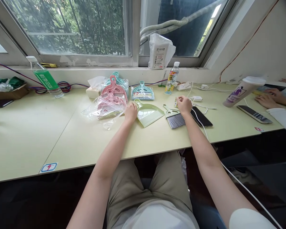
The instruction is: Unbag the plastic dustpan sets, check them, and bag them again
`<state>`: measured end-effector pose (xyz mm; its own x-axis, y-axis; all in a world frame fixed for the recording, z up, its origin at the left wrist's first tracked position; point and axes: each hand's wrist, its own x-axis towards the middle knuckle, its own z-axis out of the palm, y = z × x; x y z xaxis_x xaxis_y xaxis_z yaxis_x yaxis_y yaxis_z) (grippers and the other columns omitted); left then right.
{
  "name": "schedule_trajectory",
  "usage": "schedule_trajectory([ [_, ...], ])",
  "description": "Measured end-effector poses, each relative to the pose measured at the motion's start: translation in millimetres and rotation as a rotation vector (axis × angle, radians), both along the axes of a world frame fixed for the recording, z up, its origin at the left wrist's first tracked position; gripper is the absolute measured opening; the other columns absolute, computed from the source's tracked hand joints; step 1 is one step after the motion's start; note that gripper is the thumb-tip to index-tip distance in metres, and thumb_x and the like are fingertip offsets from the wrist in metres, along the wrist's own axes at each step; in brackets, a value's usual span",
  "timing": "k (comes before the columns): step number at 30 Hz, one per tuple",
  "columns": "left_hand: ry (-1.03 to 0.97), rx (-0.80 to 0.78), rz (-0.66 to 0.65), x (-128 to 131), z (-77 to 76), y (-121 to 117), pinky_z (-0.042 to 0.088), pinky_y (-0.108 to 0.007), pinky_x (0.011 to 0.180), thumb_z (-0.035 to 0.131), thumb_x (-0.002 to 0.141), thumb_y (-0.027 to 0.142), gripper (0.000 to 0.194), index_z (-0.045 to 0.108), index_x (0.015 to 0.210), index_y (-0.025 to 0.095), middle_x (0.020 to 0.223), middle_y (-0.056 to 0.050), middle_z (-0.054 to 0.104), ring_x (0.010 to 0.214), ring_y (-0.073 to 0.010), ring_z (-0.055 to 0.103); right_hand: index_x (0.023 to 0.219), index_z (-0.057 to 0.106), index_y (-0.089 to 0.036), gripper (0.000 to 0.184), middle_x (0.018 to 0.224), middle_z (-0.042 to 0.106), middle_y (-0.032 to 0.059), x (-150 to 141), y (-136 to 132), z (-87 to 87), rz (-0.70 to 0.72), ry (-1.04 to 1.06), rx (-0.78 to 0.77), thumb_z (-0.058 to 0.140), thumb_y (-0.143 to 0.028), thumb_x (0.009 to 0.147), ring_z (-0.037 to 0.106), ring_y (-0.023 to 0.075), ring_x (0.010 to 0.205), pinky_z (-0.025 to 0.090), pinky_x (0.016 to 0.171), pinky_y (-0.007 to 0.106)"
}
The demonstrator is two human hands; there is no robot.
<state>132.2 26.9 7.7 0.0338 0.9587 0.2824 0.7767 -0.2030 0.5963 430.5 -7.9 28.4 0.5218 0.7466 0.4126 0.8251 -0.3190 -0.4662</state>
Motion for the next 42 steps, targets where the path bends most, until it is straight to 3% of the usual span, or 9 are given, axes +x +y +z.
schedule_trajectory([
  [4,0.031,-0.021,0.05,-3,-0.1,0,0.045,-0.039,0.084,0.03,0.096,0.019,0.031,0.061,0.101,0.014,0.101,-0.018,0.067,0.1,-0.0302,0.063,0.115,0.064,-0.014,0.044,0.102,0.068,0.0166,37,-13,-18.1,-0.295,0.193,0.144,0.029,-0.034,0.096,0.063,0.0275,0.098,0.046,0.08,0.036],
  [6,0.052,-0.013,0.051,-4,-0.3,0,0.045,-0.039,0.085,0.032,0.095,0.019,0.031,0.062,0.101,0.014,0.102,-0.019,0.067,0.101,-0.0307,0.062,0.113,0.064,-0.014,0.043,0.098,0.069,0.0145,44,-12,-24.8,-0.349,0.283,0.17,0.028,-0.031,0.095,0.063,0.0264,0.096,0.045,0.08,0.035],
  [11,0.102,-0.017,0.033,-3,0.1,0,0.045,-0.039,0.085,0.03,0.096,0.018,0.035,0.063,0.103,0.011,0.103,-0.021,0.066,0.102,-0.0313,0.063,0.107,0.065,-0.019,0.033,0.087,0.07,0.0085,39,-3,-30.0,-0.263,0.367,0.201,0.038,-0.029,0.092,0.063,0.0238,0.093,0.043,0.081,0.033],
  [19,0.153,-0.03,0.028,-1,3.2,-4,0.046,-0.039,0.084,0.029,0.095,0.02,0.036,0.063,0.106,0.012,0.106,-0.021,0.068,0.102,-0.0311,0.063,0.103,0.066,-0.018,0.03,0.086,0.07,0.0092,37,-4,-27.8,-0.193,0.407,0.22,0.04,-0.028,0.092,0.062,0.0244,0.093,0.042,0.086,0.034],
  [23,0.168,-0.039,0.025,-1,2.7,-3,0.046,-0.038,0.084,0.031,0.095,0.019,0.035,0.064,0.105,0.013,0.106,-0.019,0.068,0.103,-0.03,0.064,0.102,0.066,-0.018,0.028,0.087,0.071,0.0087,36,-6,-25.9,-0.152,0.398,0.191,0.041,-0.028,0.092,0.063,0.0225,0.085,0.044,0.082,0.033],
  [26,0.193,-0.028,0.023,-2,0.9,-2,0.046,-0.038,0.084,0.032,0.094,0.019,0.035,0.065,0.103,0.014,0.105,-0.019,0.069,0.102,-0.0299,0.064,0.103,0.067,-0.018,0.03,0.089,0.072,0.0094,28,-9,-24.6,-0.101,0.306,0.084,0.042,-0.031,0.093,0.063,0.0229,0.087,0.045,0.079,0.032],
  [31,0.235,-0.059,0.024,3,0.8,-5,0.047,-0.038,0.083,0.035,0.095,0.032,0.036,0.067,0.099,0.015,0.102,-0.017,0.071,0.1,-0.0299,0.064,0.096,0.071,-0.012,0.036,0.105,0.068,0.018,-10,-14,-19.5,0.093,-0.123,-0.368,0.051,-0.041,0.09,0.061,0.0302,0.102,0.043,0.084,0.037],
  [35,0.281,-0.076,0.021,5,2.0,-7,0.047,-0.036,0.086,0.038,0.095,0.039,0.037,0.067,0.1,0.017,0.103,-0.014,0.071,0.101,-0.0281,0.065,0.115,0.063,-0.006,0.043,0.119,0.063,0.021,-38,-15,-12.6,0.143,-0.317,-0.443,0.053,-0.038,0.089,0.054,0.032,0.115,0.041,0.089,0.039],
  [42,0.311,-0.079,0.005,4,0.6,-7,0.046,-0.034,0.084,0.038,0.094,0.025,0.03,0.066,0.103,0.018,0.105,-0.013,0.071,0.103,-0.0268,0.064,0.103,0.068,-0.008,0.038,0.109,0.066,0.0231,-38,-20,-1.8,0.073,-0.424,-0.591,0.061,-0.041,0.086,0.055,0.0357,0.113,0.033,0.092,0.045],
])
